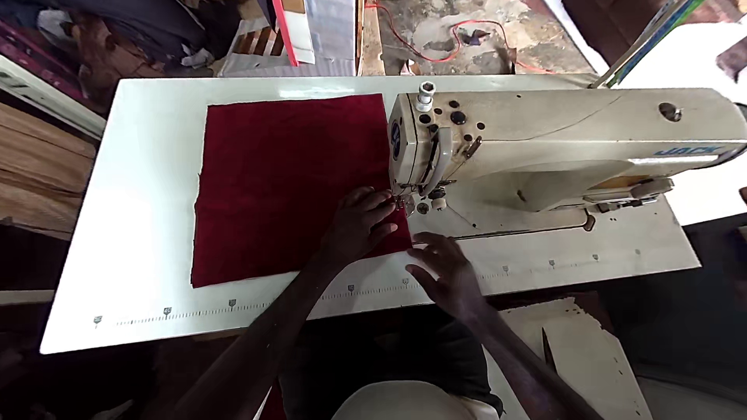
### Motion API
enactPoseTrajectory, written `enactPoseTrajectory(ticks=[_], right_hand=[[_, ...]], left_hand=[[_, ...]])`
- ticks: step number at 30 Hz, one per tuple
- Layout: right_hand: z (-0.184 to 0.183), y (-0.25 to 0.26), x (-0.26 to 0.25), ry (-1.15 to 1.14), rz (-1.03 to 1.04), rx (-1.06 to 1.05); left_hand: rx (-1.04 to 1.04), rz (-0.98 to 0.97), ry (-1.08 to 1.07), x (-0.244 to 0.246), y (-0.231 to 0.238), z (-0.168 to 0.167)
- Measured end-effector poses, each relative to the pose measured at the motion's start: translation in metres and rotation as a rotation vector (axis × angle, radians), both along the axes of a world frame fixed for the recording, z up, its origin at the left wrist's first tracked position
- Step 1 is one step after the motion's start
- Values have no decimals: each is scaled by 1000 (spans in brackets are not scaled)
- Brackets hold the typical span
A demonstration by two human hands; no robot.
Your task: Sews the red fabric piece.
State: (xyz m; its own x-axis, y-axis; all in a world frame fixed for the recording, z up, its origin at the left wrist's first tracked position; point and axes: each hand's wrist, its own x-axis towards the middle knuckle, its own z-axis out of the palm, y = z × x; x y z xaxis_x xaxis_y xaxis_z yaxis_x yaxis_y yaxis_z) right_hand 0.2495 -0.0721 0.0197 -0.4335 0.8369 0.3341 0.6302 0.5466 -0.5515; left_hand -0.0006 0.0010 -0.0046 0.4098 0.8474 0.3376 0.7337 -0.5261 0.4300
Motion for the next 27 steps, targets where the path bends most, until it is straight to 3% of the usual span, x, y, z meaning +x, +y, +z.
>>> enactPoseTrajectory(ticks=[5, 17, 27], right_hand=[[-17, 11, -7, -118, 44, 68], [-15, 8, -11, -251, -17, 123], [-16, 19, -14, -256, -34, 105]], left_hand=[[-13, 2, 46, 0, -1, 3], [-31, 35, 63, 2, 4, 5], [-42, 58, 36, 3, 13, 6]])
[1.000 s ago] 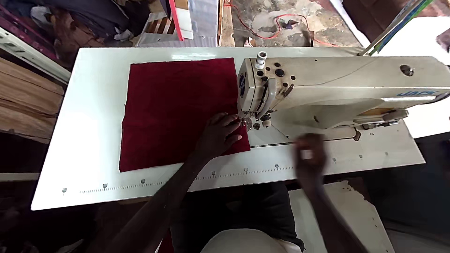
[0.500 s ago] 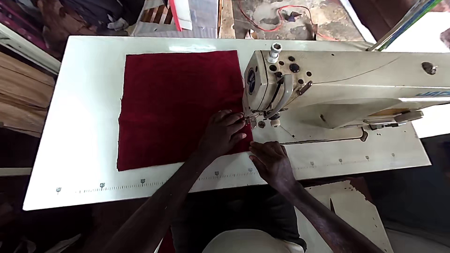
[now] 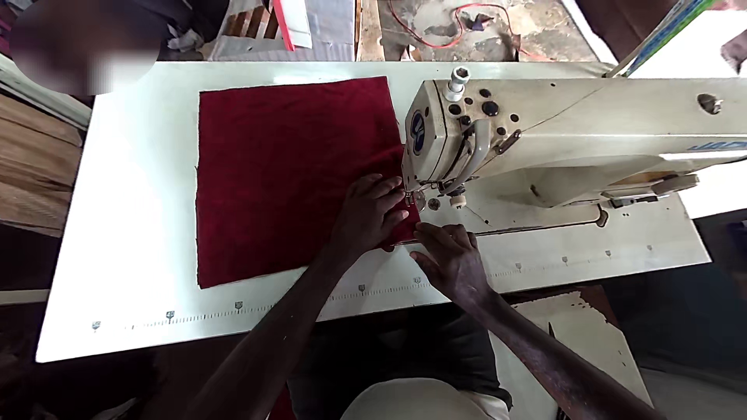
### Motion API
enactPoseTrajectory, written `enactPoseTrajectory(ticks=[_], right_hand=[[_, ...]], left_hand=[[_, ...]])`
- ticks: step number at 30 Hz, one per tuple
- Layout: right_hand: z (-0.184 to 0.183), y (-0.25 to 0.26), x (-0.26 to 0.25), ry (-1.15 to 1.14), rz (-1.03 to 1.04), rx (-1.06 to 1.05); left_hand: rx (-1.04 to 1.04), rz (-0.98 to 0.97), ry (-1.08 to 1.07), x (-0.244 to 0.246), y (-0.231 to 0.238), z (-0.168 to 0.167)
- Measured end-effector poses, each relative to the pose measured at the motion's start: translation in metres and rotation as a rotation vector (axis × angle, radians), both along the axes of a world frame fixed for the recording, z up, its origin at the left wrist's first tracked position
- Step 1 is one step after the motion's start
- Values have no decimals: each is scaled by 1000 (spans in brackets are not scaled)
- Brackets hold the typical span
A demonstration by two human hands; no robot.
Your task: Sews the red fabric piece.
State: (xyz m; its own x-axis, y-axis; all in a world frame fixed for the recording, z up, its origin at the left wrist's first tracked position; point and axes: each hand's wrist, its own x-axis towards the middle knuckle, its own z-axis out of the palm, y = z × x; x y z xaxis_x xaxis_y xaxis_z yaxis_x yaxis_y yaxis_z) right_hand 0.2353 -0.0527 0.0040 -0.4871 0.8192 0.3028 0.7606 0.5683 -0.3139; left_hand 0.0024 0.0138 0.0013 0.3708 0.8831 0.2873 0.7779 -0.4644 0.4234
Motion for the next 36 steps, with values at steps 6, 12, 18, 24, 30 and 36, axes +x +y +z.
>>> enactPoseTrajectory(ticks=[6, 12, 18, 24, 30, 36], right_hand=[[13, 10, 90, 232, -271, 158], [15, 37, 201, 30, -618, 306], [6, 24, 216, 19, -547, 193], [-14, 20, 220, 113, -510, 208], [-17, 23, 223, 144, -506, 237], [-4, 18, 201, 245, -552, 227]], left_hand=[[23, 2, -7, 0, 1, -2], [28, 3, -17, 1, 1, -1], [18, -4, -21, 0, -1, -1], [-9, -1, -2, 0, -1, -1], [-12, -2, 7, 2, -4, -1], [-22, -19, 21, 2, -10, 0]])
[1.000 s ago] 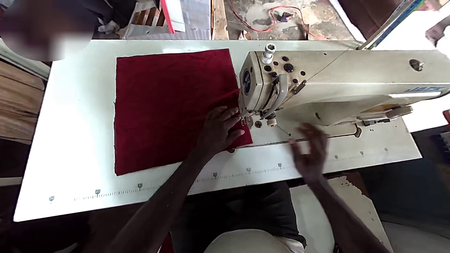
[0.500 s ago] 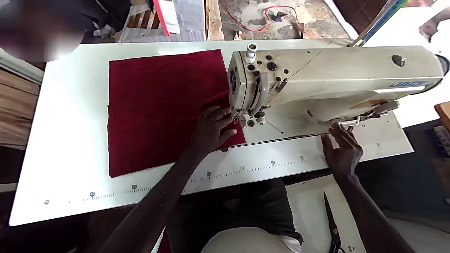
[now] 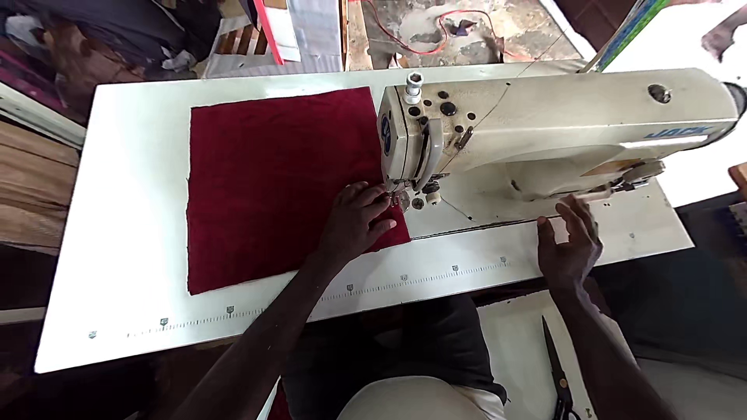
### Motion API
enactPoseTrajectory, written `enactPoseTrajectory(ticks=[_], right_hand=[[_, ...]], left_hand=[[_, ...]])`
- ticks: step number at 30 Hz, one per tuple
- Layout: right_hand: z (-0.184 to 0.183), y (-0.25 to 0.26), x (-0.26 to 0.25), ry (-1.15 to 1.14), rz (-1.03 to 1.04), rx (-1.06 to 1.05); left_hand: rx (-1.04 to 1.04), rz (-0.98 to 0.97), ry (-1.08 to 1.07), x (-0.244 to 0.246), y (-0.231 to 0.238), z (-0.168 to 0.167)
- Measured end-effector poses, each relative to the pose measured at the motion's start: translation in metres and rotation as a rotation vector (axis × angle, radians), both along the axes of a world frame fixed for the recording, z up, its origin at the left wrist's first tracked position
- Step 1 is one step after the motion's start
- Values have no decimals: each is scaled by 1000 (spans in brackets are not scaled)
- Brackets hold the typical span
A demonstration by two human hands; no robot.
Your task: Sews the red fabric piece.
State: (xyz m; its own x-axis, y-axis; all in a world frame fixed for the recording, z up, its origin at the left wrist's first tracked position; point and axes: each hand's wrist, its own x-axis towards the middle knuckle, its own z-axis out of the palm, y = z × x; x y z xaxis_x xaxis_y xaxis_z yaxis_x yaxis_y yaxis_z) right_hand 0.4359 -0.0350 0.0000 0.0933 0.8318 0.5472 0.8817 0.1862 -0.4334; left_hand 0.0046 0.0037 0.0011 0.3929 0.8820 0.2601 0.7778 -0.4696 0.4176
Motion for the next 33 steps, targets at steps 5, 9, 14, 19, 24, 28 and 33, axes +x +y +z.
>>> enactPoseTrajectory(ticks=[5, 9, 14, 19, 24, 28, 33], right_hand=[[19, -26, -116, -14, 399, -33], [14, -24, -180, -104, 700, -122], [-4, -18, -186, -105, 671, -101], [-1, -20, -187, -225, 666, -109], [0, -15, -192, -240, 633, -106], [0, -16, -194, -240, 621, -111], [-1, -13, -195, -235, 600, -114]], left_hand=[[-3, -12, -11, -2, 1, -1], [6, -15, 2, -3, 1, -1], [0, -22, 19, -4, 1, 1], [19, -11, 23, -3, 1, 1], [0, -2, 26, -2, 2, 1], [-13, 7, 31, -1, 3, 3], [23, 14, 33, -1, 9, 3]])
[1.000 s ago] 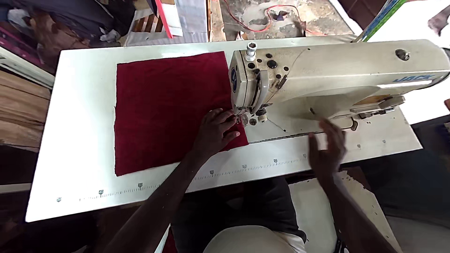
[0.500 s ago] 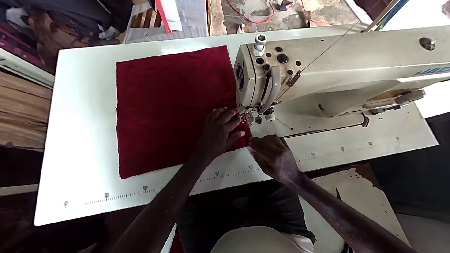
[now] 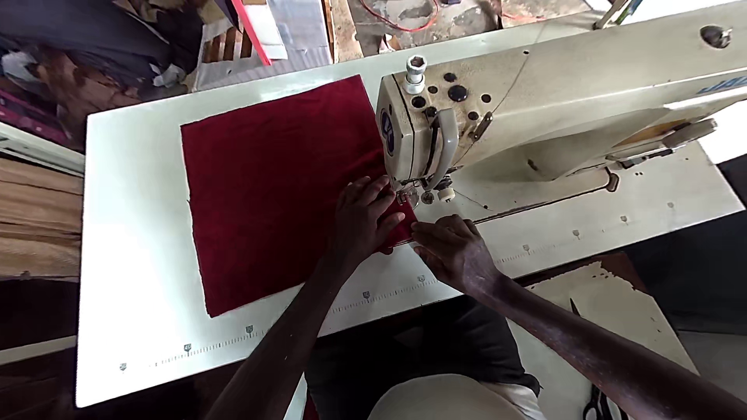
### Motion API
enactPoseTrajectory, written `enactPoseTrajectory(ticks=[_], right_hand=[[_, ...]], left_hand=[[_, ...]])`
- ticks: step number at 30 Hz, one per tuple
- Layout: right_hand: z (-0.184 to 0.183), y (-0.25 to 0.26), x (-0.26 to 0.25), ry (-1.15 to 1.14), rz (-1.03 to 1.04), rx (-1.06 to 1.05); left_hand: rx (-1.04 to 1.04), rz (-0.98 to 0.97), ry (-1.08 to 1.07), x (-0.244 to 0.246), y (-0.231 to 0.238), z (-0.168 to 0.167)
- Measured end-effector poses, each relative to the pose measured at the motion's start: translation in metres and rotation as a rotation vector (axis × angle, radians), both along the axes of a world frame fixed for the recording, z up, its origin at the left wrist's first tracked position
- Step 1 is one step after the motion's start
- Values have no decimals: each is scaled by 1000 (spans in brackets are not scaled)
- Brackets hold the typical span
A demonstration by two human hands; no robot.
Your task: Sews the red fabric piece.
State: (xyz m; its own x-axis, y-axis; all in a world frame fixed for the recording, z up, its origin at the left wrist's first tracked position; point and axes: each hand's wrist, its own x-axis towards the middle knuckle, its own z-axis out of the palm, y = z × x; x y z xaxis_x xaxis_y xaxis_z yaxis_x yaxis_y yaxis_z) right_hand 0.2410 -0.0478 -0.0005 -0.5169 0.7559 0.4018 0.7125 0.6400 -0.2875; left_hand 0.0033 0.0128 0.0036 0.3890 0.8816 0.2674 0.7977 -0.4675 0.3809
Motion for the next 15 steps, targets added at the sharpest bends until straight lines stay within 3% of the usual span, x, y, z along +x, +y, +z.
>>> enactPoseTrajectory(ticks=[15], right_hand=[[3, 20, -2, -21, 17, -42]], left_hand=[[-4, -74, 6, -11, 30, 3]])
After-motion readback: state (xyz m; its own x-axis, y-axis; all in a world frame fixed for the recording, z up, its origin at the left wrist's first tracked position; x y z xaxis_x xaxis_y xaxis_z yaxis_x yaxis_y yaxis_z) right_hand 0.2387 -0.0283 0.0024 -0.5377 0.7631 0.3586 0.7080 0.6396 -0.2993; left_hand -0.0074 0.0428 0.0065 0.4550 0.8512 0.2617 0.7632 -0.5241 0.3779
